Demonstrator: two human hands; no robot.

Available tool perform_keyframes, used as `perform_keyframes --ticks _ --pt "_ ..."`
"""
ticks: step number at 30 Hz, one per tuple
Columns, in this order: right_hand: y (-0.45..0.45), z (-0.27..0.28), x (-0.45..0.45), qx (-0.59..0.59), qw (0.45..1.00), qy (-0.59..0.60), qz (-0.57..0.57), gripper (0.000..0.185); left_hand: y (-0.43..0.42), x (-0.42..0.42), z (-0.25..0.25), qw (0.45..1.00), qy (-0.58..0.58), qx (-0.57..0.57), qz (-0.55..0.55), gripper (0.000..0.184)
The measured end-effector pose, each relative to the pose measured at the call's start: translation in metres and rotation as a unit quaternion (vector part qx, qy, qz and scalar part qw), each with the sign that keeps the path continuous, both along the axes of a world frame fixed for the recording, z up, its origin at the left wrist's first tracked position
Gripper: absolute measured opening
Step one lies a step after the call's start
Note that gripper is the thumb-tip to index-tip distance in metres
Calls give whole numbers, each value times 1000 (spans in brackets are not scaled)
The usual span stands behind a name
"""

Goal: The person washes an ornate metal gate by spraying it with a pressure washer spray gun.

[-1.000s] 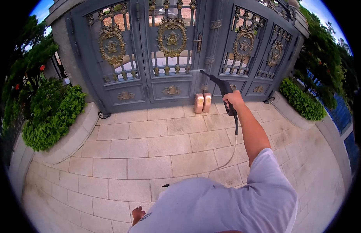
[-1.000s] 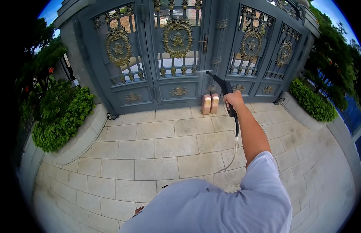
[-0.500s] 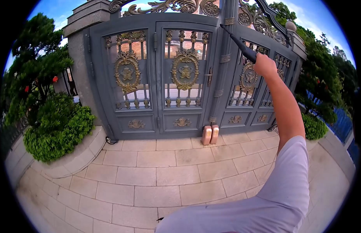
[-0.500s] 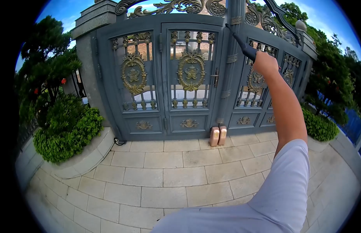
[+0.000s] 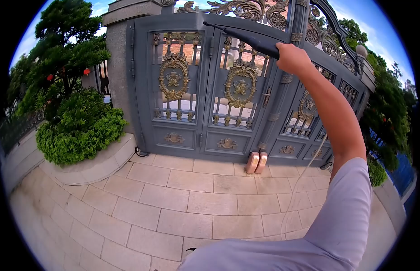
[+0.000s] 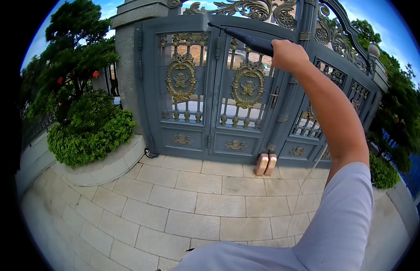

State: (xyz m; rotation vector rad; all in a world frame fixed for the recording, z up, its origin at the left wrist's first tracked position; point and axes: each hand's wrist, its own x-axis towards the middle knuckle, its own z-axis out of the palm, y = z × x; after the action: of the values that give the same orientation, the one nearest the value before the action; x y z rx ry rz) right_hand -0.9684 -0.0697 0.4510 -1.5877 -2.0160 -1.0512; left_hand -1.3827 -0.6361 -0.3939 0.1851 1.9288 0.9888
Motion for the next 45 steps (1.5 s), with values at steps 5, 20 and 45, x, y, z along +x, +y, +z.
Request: perform_keyframes --ticks 5,20,45 --pt "-11 -1 -48 -27 999 -20 37 35 15 12 -12 990 -116 74 35 28" --pt "-60 -6 218 -7 982 14 -187 30 35 12 6 996 -80 -17 -20 28" --pt "-53 -8 -48 6 994 27 -102 28 -30 -188 -34 989 25 -48 -139 27"
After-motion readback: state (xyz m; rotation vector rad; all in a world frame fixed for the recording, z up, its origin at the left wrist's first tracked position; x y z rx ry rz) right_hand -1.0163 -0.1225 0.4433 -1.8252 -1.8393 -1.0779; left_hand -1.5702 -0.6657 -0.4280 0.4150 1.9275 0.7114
